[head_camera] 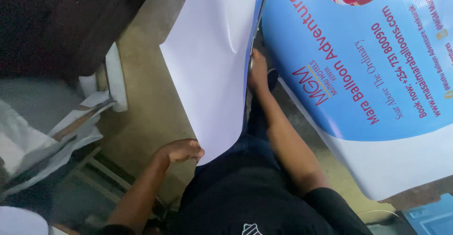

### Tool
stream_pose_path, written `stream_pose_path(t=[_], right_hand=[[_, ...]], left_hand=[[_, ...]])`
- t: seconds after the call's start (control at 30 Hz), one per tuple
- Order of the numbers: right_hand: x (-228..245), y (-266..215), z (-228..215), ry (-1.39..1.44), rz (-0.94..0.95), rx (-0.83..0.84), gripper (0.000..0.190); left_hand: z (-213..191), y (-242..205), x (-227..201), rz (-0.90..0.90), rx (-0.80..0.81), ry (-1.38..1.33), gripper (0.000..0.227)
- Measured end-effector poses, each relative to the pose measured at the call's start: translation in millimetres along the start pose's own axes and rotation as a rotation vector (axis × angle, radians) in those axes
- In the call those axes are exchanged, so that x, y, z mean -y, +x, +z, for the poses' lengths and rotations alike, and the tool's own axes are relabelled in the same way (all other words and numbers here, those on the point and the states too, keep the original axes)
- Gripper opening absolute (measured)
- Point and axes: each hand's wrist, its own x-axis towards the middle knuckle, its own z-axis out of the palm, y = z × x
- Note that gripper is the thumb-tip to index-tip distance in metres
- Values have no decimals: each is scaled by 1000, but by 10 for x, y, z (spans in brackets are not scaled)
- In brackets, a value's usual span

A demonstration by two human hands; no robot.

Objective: The person uses a pair of scissors to cut a large printed poster laid out on a wooden table. They carefully trim the edges of the poster, following the circular design printed on the material.

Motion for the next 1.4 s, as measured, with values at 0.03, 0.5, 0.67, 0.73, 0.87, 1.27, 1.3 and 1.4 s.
stream_pose_path(t=[0.03, 0.5, 0.67, 0.73, 0.87, 1.27, 1.3, 1.4], right_hand=[[37, -12, 37, 1, 2, 3, 29], [-107, 115, 177, 55, 14, -177, 27], [171, 196, 169, 88, -12, -121, 23], [169, 288, 181, 103, -15, -94, 23], [-59, 587, 211, 144, 1, -109, 28], [149, 576, 463, -4, -147, -174, 36], [184, 549, 476, -95, -235, -169, 33], [437, 647, 423, -80, -269, -184, 16]], left_hand=[[56, -15, 4, -1, -2, -3, 17], [-152, -86, 38, 0, 138, 141, 31], [-160, -317, -63, -106, 23, 197, 16], [-362, -216, 271, -117, 55, 178, 19], [-535, -52, 636, -61, 94, 96, 34], [340, -569, -658, -162, -20, 238, 25], [402, -643, -789, -286, -67, 344, 35], [432, -854, -668, -185, 22, 118, 34]])
